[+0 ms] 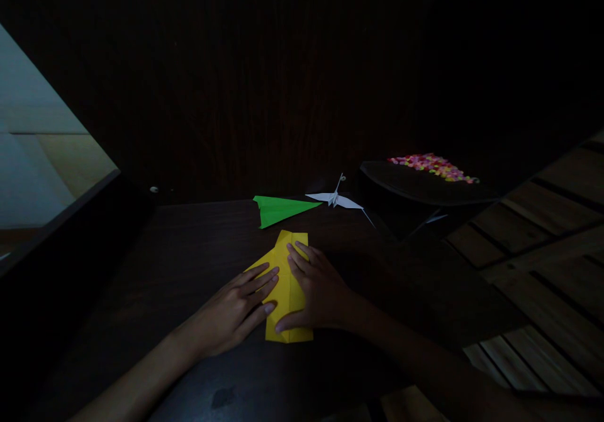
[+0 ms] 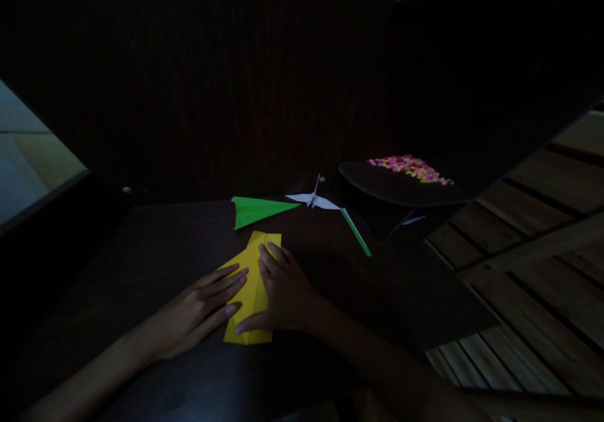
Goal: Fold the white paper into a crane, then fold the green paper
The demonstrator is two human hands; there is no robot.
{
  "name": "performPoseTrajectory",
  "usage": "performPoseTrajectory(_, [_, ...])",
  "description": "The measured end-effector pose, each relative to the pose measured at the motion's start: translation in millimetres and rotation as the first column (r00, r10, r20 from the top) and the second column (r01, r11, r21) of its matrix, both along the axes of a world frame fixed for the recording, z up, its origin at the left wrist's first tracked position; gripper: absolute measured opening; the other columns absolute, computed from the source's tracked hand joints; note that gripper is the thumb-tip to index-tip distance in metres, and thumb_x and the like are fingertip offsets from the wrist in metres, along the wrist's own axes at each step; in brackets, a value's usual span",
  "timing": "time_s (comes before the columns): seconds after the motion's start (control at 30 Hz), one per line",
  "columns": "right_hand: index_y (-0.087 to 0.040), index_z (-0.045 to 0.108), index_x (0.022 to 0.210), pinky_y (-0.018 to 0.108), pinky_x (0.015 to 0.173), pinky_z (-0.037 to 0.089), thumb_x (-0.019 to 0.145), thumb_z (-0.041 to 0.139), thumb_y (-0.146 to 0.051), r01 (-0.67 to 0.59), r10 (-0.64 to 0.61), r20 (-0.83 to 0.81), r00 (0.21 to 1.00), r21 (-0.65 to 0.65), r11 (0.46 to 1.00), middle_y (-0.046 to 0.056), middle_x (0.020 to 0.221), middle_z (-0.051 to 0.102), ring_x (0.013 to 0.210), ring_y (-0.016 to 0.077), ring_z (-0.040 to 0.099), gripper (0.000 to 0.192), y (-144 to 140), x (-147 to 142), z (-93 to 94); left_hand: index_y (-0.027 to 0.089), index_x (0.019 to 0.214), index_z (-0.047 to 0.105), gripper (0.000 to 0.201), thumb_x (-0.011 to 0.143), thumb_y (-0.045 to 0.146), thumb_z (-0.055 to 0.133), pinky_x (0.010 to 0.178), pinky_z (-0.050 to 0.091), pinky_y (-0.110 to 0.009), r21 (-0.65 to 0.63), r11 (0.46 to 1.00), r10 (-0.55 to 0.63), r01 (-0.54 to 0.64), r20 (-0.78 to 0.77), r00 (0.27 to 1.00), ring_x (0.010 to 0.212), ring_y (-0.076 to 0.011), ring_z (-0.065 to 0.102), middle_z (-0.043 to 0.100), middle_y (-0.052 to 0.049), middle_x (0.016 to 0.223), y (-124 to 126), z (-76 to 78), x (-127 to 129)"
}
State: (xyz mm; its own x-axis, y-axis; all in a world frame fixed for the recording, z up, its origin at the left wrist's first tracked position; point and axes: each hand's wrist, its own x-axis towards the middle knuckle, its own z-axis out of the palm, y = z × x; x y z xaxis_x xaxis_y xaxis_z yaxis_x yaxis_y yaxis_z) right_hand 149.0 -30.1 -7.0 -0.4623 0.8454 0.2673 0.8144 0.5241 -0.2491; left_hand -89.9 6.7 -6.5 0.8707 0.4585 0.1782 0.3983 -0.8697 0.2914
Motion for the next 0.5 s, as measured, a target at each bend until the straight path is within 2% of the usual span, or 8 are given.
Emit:
performPoseTrajectory(0.1, [0.001, 0.037, 0.144, 0.05, 0.118, 0.017, 0.062, 0.057, -0.086, -0.02, 0.02, 0.012, 1.0, -0.069, 0.997, 0.026, 0.154, 0.028, 0.146, 0.038, 0.016, 0.122, -2.8, -0.6, 0.0, 0.022, 0.149, 0.035, 0.053, 0.099, 0.035, 0.047, 0.111, 0.042, -0.049, 0.016, 1.0, 0.011, -0.011, -0.006, 1.0, 0.141, -0.0279, 0.036, 0.042, -0.007, 0.151, -0.4, 0.2, 0.6])
performPoseTrajectory(0.23, [0.002, 0.029, 0.148, 0.053, 0.119, 0.009, 0.061, 0.054, -0.088, -0.033, 0.039, 0.042, 0.998, -0.135, 0.99, 0.026, 0.158, 0.015, 0.147, 0.0387, 0.006, 0.128, -3.7, -0.1, 1.5, 0.021, 0.148, 0.037, 0.054, 0.098, 0.038, 0.049, 0.108, 0.045, -0.048, 0.038, 0.999, 0.017, -0.017, -0.009, 1.0, 0.139, -0.0285, 0.039, 0.044, -0.009, 0.15, -0.6, 1.8, 1.5])
performPoseTrajectory(0.37, [0.003, 0.025, 0.149, 0.054, 0.119, 0.006, 0.061, 0.052, -0.09, -0.042, 0.051, 0.05, 0.997, -0.174, 0.984, 0.026, 0.159, 0.011, 0.148, 0.0378, 0.002, 0.13, -2.6, 0.9, 1.8, 0.02, 0.148, 0.036, 0.059, 0.096, 0.042, 0.051, 0.107, 0.047, -0.049, 0.062, 0.998, 0.011, -0.009, -0.019, 1.0, 0.139, -0.0298, 0.039, 0.044, -0.011, 0.15, -0.5, 2.8, 1.7])
performPoseTrajectory(0.5, [0.003, 0.028, 0.148, 0.056, 0.119, 0.007, 0.063, 0.049, -0.09, -0.03, 0.042, 0.059, 0.997, -0.183, 0.983, 0.025, 0.159, 0.012, 0.148, 0.0384, 0.001, 0.128, -1.3, 1.1, 0.2, 0.025, 0.15, 0.033, 0.057, 0.097, 0.038, 0.05, 0.108, 0.045, -0.049, 0.066, 0.998, -0.013, 0.014, -0.015, 1.0, 0.14, -0.029, 0.037, 0.042, -0.007, 0.151, -0.9, 3.2, 1.8])
